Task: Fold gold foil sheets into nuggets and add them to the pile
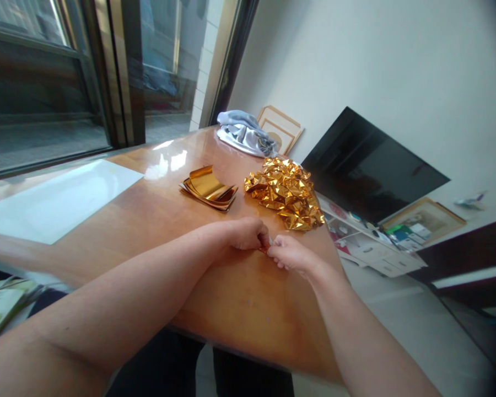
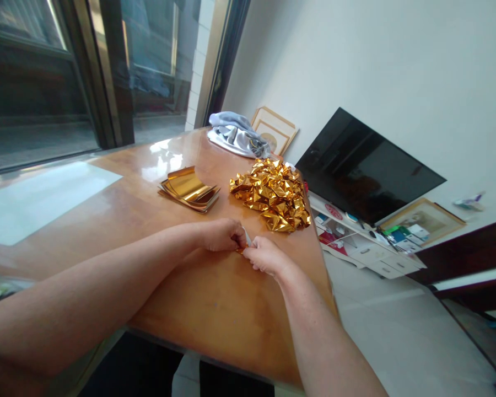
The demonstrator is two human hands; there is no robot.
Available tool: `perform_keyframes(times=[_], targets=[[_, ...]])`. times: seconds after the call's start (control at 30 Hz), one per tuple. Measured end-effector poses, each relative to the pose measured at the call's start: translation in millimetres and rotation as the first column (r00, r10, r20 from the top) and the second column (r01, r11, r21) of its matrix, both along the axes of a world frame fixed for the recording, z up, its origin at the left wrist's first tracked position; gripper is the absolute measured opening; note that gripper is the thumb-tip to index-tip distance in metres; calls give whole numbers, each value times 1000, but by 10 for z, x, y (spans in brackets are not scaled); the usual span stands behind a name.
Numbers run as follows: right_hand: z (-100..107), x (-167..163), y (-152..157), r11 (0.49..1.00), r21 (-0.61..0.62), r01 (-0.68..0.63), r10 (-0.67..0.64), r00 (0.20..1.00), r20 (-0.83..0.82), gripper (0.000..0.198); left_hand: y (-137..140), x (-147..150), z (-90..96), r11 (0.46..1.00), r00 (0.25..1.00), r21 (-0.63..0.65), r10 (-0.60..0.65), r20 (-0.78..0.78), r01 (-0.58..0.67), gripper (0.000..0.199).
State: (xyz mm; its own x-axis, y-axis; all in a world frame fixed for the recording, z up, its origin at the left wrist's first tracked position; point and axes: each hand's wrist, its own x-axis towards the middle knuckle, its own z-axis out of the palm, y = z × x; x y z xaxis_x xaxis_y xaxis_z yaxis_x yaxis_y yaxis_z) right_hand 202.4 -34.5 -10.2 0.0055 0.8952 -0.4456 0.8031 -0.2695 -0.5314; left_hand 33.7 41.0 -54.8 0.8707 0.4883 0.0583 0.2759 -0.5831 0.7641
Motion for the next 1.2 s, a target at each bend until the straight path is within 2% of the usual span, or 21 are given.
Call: perform_keyframes(times=[0.3,0.73,0.97,1.2], targets=[[-2,-41,28,999,9,-52,51,996,72,15,-14,-1,69,1000,999,5,23,-28,-22,36],[37,-84,41,999,8,-47,46,996,73,11,-77,-26,136,998,998,-29,52,-46,-53,32],[-10,-73,45,999,36,-15,13,997,70,14,-54,-18,108,999,999,-12,49,-10,-49,31],[5,-89,35,992,109,-64,50,990,130,19,-6,-17,63,1000,1000,-10,18,9,-18,31]])
